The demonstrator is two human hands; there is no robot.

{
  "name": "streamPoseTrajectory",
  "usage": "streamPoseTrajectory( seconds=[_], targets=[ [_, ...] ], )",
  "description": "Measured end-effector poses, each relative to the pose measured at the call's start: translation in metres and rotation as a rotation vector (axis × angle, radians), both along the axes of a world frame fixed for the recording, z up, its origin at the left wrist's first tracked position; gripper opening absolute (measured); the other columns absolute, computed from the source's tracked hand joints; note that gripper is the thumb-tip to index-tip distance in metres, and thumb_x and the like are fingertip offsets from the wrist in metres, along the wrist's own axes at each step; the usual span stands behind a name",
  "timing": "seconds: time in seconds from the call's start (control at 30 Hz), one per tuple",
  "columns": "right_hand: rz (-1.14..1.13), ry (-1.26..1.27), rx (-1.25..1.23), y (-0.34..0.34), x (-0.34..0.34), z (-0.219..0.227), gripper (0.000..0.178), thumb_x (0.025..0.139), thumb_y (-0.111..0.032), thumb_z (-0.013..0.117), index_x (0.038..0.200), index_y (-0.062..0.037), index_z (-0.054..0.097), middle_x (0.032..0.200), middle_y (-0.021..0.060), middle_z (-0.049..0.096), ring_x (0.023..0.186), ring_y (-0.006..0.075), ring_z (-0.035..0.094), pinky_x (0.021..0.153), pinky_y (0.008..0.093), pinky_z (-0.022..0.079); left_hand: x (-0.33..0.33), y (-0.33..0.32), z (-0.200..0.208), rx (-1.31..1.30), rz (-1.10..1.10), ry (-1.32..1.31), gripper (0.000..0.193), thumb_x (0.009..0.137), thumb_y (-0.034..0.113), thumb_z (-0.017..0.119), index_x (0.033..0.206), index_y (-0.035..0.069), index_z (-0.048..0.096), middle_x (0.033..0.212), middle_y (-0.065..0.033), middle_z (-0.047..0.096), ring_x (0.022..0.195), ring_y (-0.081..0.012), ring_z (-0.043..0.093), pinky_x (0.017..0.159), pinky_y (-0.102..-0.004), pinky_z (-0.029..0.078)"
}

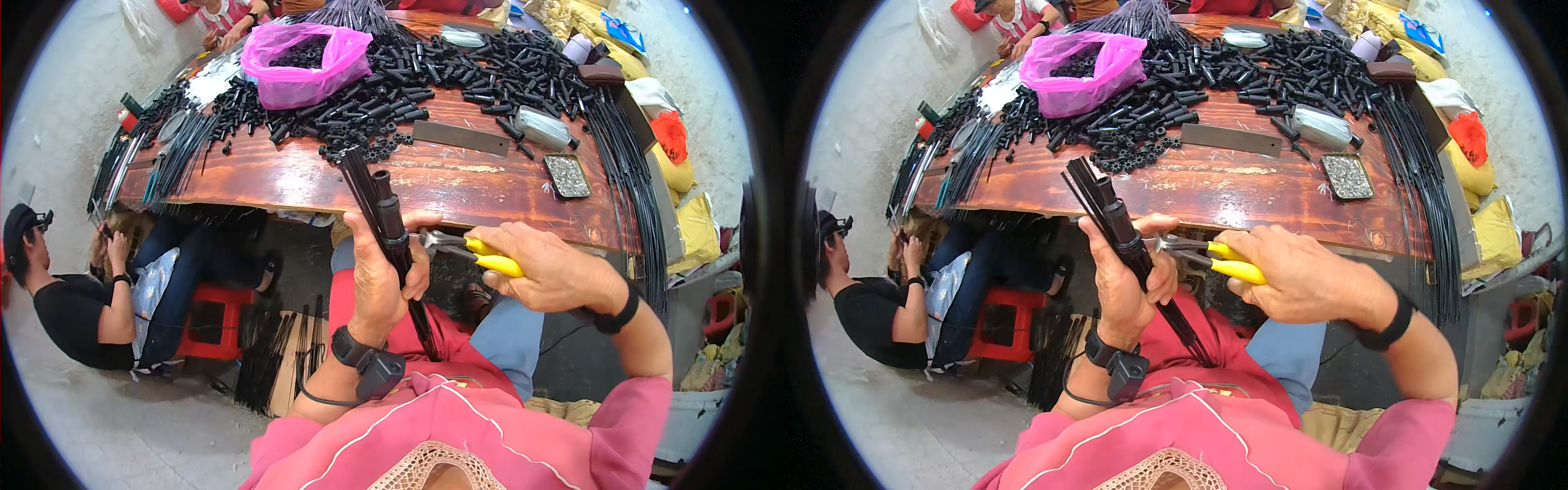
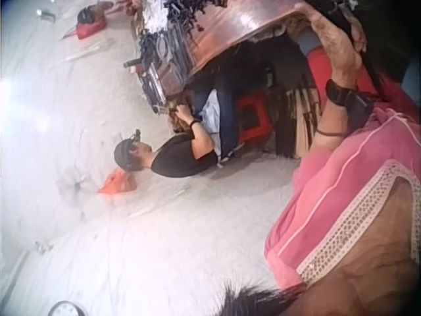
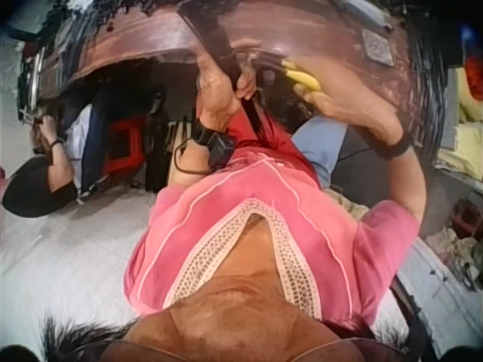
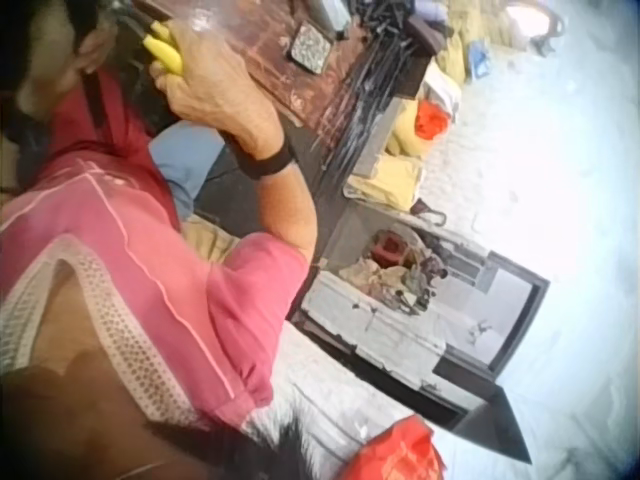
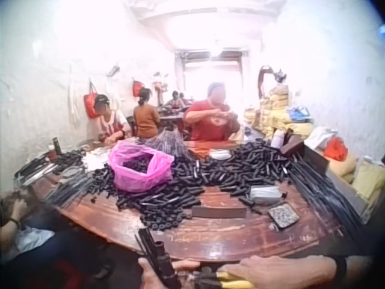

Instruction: The recorder is at a workshop table assembling umbrella ribs by sliding on plastic tips and using pliers to secure components.

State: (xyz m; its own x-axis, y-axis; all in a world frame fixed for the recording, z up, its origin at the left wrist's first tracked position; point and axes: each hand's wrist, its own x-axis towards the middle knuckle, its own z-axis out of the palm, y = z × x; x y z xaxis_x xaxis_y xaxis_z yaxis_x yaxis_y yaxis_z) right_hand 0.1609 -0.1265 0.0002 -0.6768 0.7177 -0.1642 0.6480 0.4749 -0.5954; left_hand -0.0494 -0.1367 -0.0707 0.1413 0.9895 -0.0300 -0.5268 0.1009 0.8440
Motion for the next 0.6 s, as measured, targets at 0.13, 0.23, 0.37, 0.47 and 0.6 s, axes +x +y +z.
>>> streamPoseTrajectory(
  seconds=[0.13,0.23,0.37,0.47,0.6],
  targets=[
    [-0.127,-0.064,0.366,-0.017,-0.005,-0.015,0.060,0.080,-0.014,0.067,0.132,0.0017,0.041,0.099,0.0236,0.052,0.091,0.0390,0.051,0.077,0.0474,0.045,0.004,0.001,0.002,-0.011,0.020,0.009,0.099,0.084,0.083,0.014,0.111,0.000,0.061,0.042,0.0013,0.033,0.034,-0.0104,0.029,0.035,-0.0256,0.028],
    [-0.191,-0.059,0.509,-0.023,-0.012,-0.022,0.069,0.074,-0.014,0.070,0.134,0.0037,0.040,0.098,0.0225,0.051,0.089,0.0366,0.048,0.076,0.0452,0.045,0.004,0.000,0.002,-0.029,0.033,-0.004,0.099,0.084,0.083,0.015,0.113,0.002,0.061,0.042,0.0015,0.033,0.034,-0.0101,0.030,0.035,-0.0253,0.028],
    [-0.230,-0.116,0.664,-0.026,-0.016,-0.028,0.072,0.074,-0.012,0.068,0.137,0.0034,0.038,0.100,0.0208,0.048,0.090,0.0353,0.046,0.079,0.0438,0.043,0.008,-0.001,0.002,-0.062,0.071,0.028,0.098,0.084,0.083,0.015,0.116,0.003,0.061,0.042,0.0019,0.033,0.034,-0.0096,0.030,0.035,-0.0248,0.029],
    [-0.249,-0.109,0.702,-0.026,-0.018,-0.031,0.072,0.074,-0.011,0.067,0.138,0.0032,0.038,0.102,0.0203,0.048,0.091,0.0351,0.045,0.080,0.0437,0.042,0.007,-0.001,0.003,-0.038,0.066,0.044,0.098,0.084,0.083,0.015,0.117,0.003,0.060,0.043,0.0021,0.034,0.034,-0.0094,0.030,0.035,-0.0246,0.029],
    [-0.259,-0.084,0.712,-0.025,-0.020,-0.033,0.070,0.075,-0.012,0.067,0.138,0.0017,0.039,0.103,0.0196,0.048,0.092,0.0343,0.045,0.080,0.0427,0.041,0.004,-0.001,0.002,-0.014,0.056,0.015,0.097,0.084,0.082,0.016,0.117,0.003,0.060,0.043,0.0021,0.034,0.034,-0.0095,0.031,0.035,-0.0243,0.030]
  ],
)
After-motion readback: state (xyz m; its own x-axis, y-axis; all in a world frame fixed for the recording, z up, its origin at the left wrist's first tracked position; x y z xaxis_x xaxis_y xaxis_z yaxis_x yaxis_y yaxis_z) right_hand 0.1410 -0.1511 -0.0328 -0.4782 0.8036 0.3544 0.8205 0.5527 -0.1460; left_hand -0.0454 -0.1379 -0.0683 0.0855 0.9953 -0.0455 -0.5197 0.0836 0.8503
